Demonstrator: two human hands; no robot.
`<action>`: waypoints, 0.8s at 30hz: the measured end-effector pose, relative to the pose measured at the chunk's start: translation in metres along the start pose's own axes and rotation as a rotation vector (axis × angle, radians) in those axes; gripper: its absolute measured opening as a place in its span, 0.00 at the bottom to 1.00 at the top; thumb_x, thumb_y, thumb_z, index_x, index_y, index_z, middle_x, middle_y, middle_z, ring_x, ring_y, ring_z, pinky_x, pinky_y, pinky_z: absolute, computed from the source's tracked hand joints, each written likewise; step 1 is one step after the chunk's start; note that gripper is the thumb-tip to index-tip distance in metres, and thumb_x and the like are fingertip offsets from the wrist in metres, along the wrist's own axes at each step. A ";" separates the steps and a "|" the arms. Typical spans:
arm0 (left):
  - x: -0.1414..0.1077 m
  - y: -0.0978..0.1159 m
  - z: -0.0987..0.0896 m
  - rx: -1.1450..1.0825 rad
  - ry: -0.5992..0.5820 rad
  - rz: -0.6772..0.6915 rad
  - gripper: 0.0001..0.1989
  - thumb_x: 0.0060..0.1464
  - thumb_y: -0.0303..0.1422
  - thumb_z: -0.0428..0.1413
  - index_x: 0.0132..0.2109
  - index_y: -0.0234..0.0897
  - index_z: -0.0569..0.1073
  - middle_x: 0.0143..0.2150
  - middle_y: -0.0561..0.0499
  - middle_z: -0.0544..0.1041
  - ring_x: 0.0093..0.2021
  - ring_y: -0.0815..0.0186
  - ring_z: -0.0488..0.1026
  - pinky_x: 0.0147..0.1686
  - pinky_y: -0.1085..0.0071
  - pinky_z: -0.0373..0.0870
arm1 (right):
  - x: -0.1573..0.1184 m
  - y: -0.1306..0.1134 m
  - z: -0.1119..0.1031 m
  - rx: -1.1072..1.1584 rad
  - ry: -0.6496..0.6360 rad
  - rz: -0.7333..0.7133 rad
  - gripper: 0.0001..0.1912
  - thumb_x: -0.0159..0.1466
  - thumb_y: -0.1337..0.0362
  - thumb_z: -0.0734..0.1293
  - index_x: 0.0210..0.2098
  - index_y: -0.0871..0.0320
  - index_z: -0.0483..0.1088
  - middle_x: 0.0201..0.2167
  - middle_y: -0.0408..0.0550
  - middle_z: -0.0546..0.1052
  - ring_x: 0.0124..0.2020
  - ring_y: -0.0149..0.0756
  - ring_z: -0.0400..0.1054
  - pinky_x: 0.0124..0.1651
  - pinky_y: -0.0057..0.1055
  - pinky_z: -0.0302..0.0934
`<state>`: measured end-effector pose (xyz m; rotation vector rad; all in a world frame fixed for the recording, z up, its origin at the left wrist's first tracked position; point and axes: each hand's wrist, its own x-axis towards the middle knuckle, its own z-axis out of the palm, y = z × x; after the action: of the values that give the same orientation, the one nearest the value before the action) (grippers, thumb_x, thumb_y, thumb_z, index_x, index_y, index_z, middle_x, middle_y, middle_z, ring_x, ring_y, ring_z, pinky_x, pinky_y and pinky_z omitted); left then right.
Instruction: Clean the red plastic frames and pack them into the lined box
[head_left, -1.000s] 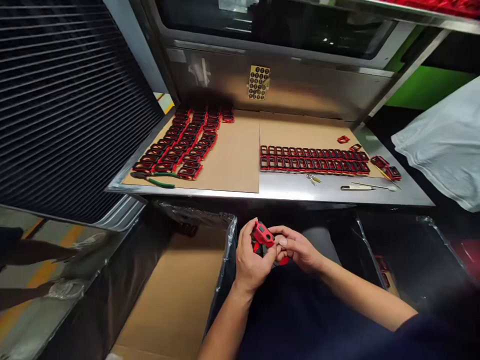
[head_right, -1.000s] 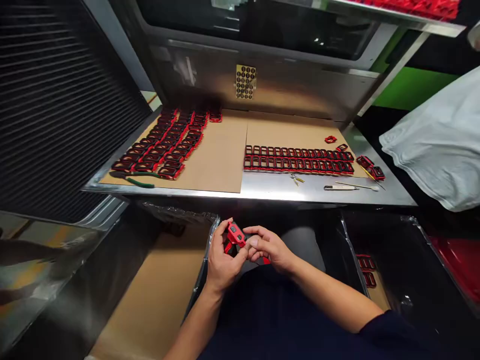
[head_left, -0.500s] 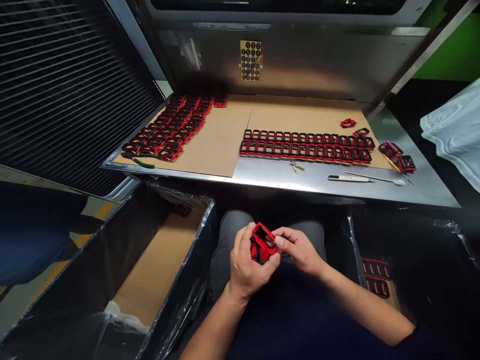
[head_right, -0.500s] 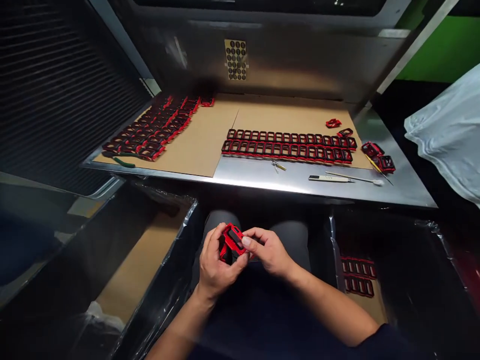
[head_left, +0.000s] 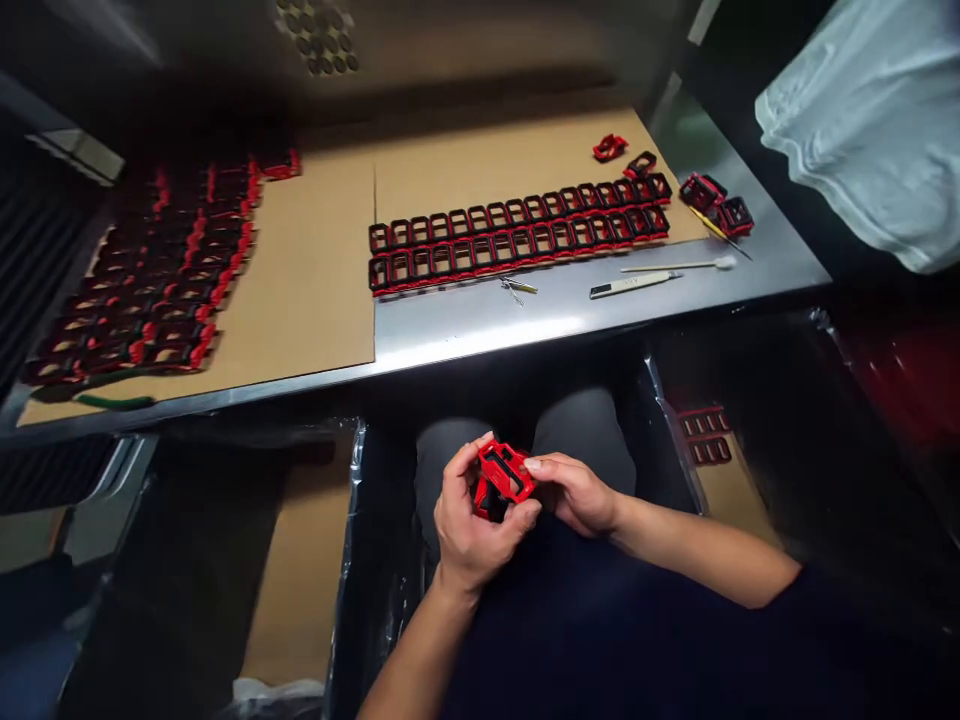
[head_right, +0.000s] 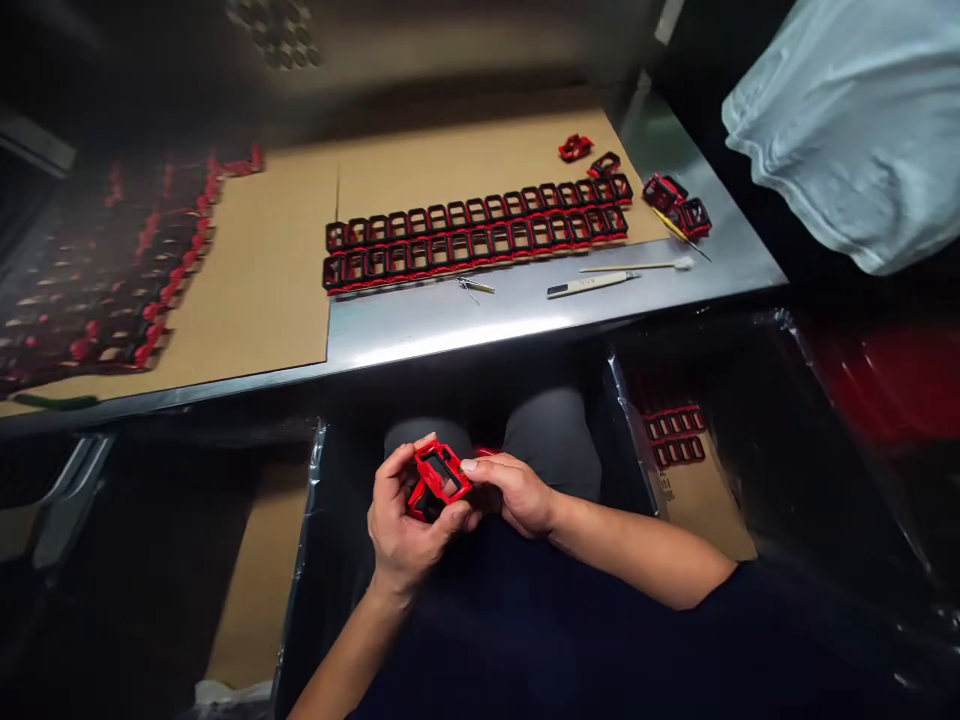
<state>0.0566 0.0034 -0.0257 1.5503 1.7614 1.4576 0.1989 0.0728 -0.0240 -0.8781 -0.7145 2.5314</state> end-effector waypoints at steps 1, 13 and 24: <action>0.000 -0.002 -0.004 -0.008 -0.012 0.000 0.40 0.50 0.49 0.66 0.63 0.37 0.62 0.56 0.36 0.76 0.51 0.56 0.79 0.49 0.62 0.79 | 0.002 0.001 0.002 -0.017 -0.008 -0.020 0.24 0.56 0.46 0.72 0.27 0.65 0.75 0.22 0.49 0.77 0.23 0.32 0.70 0.30 0.28 0.64; -0.022 -0.034 -0.047 -0.155 0.036 -0.003 0.41 0.50 0.35 0.67 0.67 0.38 0.58 0.59 0.36 0.71 0.53 0.55 0.76 0.48 0.58 0.78 | 0.036 0.006 0.034 -0.336 -0.211 0.023 0.22 0.60 0.51 0.67 0.19 0.60 0.65 0.20 0.43 0.72 0.22 0.29 0.63 0.31 0.28 0.60; -0.018 -0.029 -0.050 -0.309 0.027 -0.107 0.34 0.51 0.38 0.67 0.61 0.39 0.61 0.57 0.35 0.72 0.30 0.71 0.74 0.32 0.69 0.78 | 0.033 -0.002 0.040 -0.504 -0.178 0.047 0.25 0.63 0.45 0.68 0.32 0.65 0.76 0.26 0.46 0.75 0.29 0.30 0.66 0.36 0.28 0.58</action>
<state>0.0083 -0.0307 -0.0371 1.2657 1.5214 1.6141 0.1491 0.0768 -0.0106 -0.8267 -1.4455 2.5301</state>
